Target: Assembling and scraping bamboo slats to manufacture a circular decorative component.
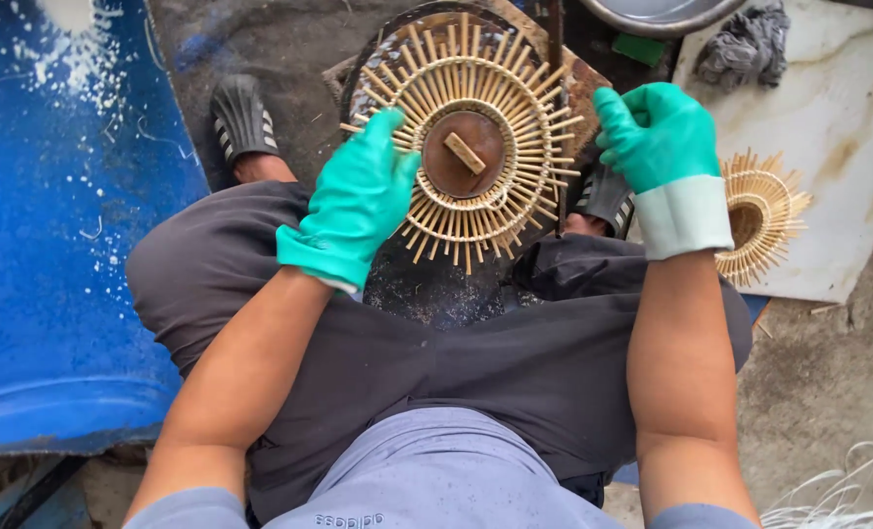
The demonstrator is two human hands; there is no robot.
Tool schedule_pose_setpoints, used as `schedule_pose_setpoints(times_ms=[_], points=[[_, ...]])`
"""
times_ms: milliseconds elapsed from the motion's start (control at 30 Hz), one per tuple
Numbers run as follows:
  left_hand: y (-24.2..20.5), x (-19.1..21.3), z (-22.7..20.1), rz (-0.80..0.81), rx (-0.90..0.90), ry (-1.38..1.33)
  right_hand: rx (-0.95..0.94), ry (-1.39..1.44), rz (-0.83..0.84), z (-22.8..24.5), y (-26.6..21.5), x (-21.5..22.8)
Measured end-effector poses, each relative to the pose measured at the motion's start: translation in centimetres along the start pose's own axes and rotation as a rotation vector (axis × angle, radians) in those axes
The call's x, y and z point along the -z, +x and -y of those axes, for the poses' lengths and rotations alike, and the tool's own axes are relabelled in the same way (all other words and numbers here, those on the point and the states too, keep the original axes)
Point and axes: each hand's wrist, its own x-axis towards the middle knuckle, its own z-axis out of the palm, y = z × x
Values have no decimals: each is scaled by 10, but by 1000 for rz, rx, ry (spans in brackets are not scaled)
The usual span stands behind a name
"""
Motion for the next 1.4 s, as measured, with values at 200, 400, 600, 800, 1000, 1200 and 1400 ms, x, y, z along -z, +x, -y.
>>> schedule_pose_setpoints(times_ms=[200,400,600,800,1000,1200,1400], points=[[-33,-36,7,215,244,-167,856,-296,-285,29,7,-59],[-23,-46,4,195,263,-176,823,-732,-228,52,37,-108],[-13,-38,0,248,234,-116,775,-716,-254,33,45,-127],[-13,-46,15,250,153,-98,819,-599,-411,23,40,-137],[-11,-42,50,116,22,33,812,259,-18,-22,66,-88],[-16,-23,-3,-47,-235,292,21,291,-104,-36,34,-14],[-10,-32,-9,-87,-304,449,-57,-466,71,-104,48,-82]])
